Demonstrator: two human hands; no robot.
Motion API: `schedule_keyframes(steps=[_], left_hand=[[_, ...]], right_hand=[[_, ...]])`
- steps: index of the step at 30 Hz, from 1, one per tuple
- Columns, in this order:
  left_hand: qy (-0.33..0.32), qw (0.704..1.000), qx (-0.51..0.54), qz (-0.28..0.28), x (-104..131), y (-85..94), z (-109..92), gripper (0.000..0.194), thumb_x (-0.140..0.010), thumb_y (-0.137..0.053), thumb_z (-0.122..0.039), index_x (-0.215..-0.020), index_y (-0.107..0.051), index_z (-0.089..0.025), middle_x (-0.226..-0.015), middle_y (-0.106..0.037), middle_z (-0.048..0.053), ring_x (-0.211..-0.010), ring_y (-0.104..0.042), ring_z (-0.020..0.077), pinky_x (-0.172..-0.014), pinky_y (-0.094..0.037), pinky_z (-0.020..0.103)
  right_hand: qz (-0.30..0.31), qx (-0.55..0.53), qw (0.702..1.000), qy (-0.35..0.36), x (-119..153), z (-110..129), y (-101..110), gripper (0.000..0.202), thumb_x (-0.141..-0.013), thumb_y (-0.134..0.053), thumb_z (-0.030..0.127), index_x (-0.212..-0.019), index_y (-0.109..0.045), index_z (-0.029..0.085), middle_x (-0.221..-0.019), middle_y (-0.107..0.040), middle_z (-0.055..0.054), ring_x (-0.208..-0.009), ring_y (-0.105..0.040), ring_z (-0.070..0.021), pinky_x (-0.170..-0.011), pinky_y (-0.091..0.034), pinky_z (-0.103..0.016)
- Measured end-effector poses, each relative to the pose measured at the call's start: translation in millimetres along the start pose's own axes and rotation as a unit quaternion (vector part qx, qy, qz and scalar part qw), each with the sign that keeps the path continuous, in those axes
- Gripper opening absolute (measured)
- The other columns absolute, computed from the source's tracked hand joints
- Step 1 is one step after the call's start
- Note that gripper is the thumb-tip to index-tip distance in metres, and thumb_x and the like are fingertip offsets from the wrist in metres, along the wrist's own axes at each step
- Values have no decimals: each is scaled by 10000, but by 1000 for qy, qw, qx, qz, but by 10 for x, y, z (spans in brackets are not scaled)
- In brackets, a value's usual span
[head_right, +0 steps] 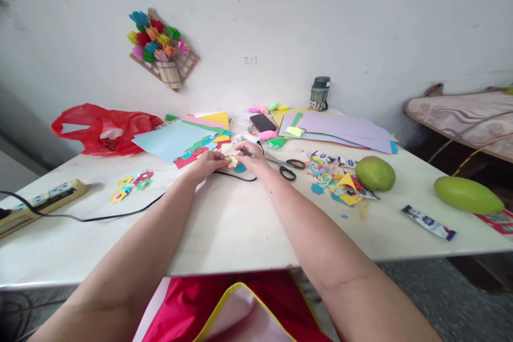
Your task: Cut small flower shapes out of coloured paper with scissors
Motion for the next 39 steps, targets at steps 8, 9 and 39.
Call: schedule_keyframes(steps=[8, 9, 39], left_hand=[[9, 1000, 20, -13, -37, 4, 60, 300, -582, -719, -418, -600, -586, -149, -544, -552, -13, -518, -449, 95, -517, -323, 231], [11, 1000, 20, -21, -47, 18, 76, 293, -575, -728, -403, -594, -585, -148, -539, -556, -13, -517, -458, 96, -519, -333, 231], [91, 986, 75, -115, -79, 203, 267, 226, -480, -784, -188, -581, -583, -157, -493, -536, -33, -461, -483, 93, -498, -408, 241]], right_hand=[[-12, 18, 1000, 6, -12, -40, -26, 177, -608, -638, 200, -782, -612, 192, -658, -603, 29, -620, -584, -141, -612, -494, -279], [-15, 21, 1000, 8, -17, -45, -28, 171, -613, -636, 198, -782, -611, 193, -657, -603, 28, -617, -586, -142, -615, -498, -283], [-60, -36, 995, -69, 18, -63, -39, 57, -780, -573, 243, -789, -545, 194, -664, -610, 12, -545, -619, -111, -419, -473, -184]])
Point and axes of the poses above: each hand's wrist, its own x-axis away from the middle knuckle, its own y-axis out of the back of the hand, z = x × y, the point moved 9 cm from there along -x, towards the middle knuckle
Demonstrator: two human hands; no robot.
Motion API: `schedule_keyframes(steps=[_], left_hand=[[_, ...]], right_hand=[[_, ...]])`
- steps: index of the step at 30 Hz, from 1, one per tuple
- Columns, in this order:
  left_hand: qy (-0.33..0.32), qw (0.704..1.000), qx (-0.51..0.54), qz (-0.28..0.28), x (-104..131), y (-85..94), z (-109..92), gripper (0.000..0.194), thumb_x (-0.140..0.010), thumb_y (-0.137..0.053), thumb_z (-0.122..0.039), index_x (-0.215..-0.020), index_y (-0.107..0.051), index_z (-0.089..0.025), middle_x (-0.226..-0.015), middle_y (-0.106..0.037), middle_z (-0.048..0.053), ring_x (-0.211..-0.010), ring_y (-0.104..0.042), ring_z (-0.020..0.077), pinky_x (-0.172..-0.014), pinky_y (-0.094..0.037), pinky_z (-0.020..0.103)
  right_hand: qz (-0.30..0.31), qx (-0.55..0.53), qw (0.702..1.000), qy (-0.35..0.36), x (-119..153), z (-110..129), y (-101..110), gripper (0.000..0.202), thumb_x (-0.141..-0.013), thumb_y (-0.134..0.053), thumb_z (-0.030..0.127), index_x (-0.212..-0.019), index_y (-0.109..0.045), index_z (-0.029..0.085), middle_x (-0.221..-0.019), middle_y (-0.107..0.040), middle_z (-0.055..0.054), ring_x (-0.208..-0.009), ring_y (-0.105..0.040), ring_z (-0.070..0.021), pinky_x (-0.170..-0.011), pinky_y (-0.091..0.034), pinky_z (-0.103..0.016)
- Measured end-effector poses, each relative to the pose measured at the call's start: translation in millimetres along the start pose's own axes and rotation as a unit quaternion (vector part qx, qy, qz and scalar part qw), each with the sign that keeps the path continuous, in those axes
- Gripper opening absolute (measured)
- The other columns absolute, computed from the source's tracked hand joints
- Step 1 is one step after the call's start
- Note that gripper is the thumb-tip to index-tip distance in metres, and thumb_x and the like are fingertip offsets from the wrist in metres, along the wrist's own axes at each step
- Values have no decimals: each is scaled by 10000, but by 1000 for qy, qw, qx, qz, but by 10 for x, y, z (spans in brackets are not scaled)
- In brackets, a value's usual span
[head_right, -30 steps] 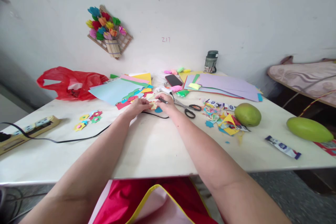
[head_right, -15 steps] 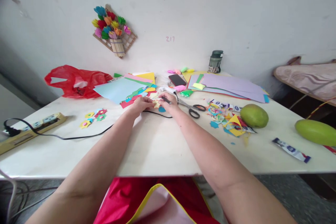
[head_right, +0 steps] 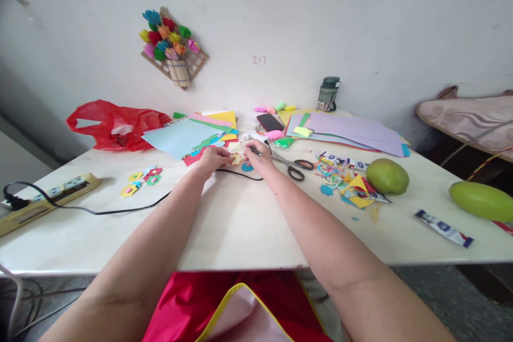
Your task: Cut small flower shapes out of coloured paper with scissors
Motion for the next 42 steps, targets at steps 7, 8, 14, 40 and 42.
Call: schedule_keyframes(steps=[7, 8, 14, 40, 42], left_hand=[[-9, 999, -36, -22, -35, 70, 29, 256, -439, -817, -221, -584, -613, -170, -498, -568, -12, -524, -547, 136, -512, -416, 242], [-11, 999, -39, -22, -31, 69, 26, 260, -433, -820, -226, -586, -617, -172, -500, -574, -10, -530, -550, 138, -510, -417, 240], [-26, 997, -73, -24, -12, 41, -31, 230, -449, -810, -208, -595, -636, -172, -537, -603, 2, -553, -561, 145, -535, -430, 251], [-16, 993, -96, 60, 85, -163, -81, 228, -557, -720, -158, -766, -630, -169, -601, -650, -16, -630, -637, 144, -633, -491, 238], [-15, 994, -91, 63, 88, -170, -81, 223, -563, -714, -151, -765, -623, -168, -615, -655, -13, -626, -637, 139, -631, -491, 234]], right_hand=[[19, 62, 997, 37, 6, 25, -28, 141, -812, -577, 337, -787, -576, 198, -711, -653, -8, -495, -624, -107, -436, -484, -199], [24, 93, 994, 57, -3, 36, -35, 138, -810, -579, 340, -786, -587, 205, -700, -658, -1, -489, -623, -110, -449, -484, -207], [26, 286, 941, 179, 52, 267, 31, 128, -816, -550, 317, -758, -631, 236, -656, -658, 0, -636, -651, -168, -566, -475, -250], [92, 156, 979, 93, -197, -109, -52, 253, -611, -652, 183, -863, -631, 188, -745, -649, 14, -722, -609, -168, -665, -460, -291], [98, 175, 976, 89, -206, -133, -69, 260, -604, -659, 174, -862, -635, 193, -736, -649, 15, -727, -612, -172, -664, -462, -291]])
Point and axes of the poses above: each hand's wrist, its own x-axis away from the middle knuckle, its own y-axis out of the back of the hand, z = x × y, the point moved 9 cm from there along -x, towards the middle knuckle
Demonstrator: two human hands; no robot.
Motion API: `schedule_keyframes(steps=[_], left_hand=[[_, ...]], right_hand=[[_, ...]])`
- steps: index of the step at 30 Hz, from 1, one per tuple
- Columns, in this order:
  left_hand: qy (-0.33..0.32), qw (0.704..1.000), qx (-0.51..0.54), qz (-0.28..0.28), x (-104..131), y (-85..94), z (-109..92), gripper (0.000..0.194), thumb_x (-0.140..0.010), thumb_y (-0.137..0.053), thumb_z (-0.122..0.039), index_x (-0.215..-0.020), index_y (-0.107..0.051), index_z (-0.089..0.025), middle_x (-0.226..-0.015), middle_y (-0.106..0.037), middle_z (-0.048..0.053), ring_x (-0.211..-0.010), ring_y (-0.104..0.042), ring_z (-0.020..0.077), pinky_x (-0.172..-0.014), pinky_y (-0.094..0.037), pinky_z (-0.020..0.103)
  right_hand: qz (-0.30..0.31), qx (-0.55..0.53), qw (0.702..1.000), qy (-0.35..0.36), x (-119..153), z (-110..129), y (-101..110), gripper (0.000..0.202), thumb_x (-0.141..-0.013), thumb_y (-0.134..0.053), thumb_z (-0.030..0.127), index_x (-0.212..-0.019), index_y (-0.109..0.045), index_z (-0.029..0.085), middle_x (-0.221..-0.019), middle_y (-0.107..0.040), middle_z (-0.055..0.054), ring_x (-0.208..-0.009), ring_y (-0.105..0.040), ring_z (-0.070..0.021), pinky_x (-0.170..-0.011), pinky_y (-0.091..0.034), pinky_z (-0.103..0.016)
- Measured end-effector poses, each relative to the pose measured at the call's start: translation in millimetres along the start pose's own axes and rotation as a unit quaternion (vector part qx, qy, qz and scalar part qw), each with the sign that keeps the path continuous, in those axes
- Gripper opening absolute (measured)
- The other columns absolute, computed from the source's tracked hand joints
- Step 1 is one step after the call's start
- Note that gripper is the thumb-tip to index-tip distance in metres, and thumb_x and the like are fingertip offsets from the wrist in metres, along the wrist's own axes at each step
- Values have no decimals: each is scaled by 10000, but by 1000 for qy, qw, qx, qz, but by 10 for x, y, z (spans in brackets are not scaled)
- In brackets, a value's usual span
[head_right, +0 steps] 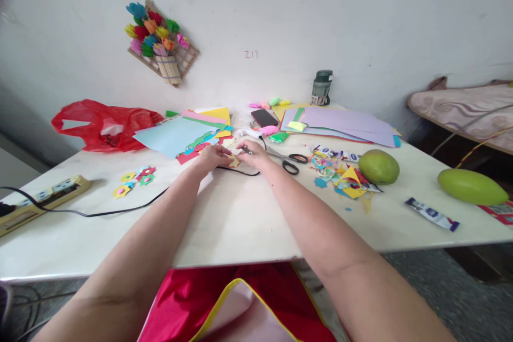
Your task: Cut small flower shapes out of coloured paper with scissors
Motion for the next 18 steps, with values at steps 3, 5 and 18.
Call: schedule_keyframes(steps=[3, 5, 18], left_hand=[[2, 1000, 2, 6, -13, -13, 13, 217, -572, -701, -143, -772, -619, -165, -620, -655, -10, -623, -639, 139, -631, -495, 236], [2, 1000, -12, 8, -31, -19, 25, 217, -576, -697, -145, -780, -624, -163, -614, -652, -8, -629, -643, 146, -637, -500, 241], [16, 948, -313, -61, 112, 59, -267, 273, -637, -663, -264, -904, -713, -237, -1044, -690, 57, -965, -630, 237, -783, -483, 308]], right_hand=[[-5, 36, 999, 2, -8, 2, -8, 241, -606, -653, 160, -845, -641, 195, -748, -651, 10, -732, -612, -177, -666, -466, -293], [-8, 57, 998, 2, -4, 13, -7, 233, -617, -648, 158, -846, -641, 198, -756, -653, 9, -735, -612, -177, -671, -469, -293], [-17, 264, 963, 58, 127, 357, -65, 289, -706, -554, 135, -968, -664, 187, -822, -693, -39, -776, -626, -195, -669, -425, -268]])
Point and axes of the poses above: each hand's wrist, its own x-axis away from the middle knuckle, its own y-axis out of the back of the hand, z = x × y, the point moved 9 cm from there along -x, towards the middle knuckle
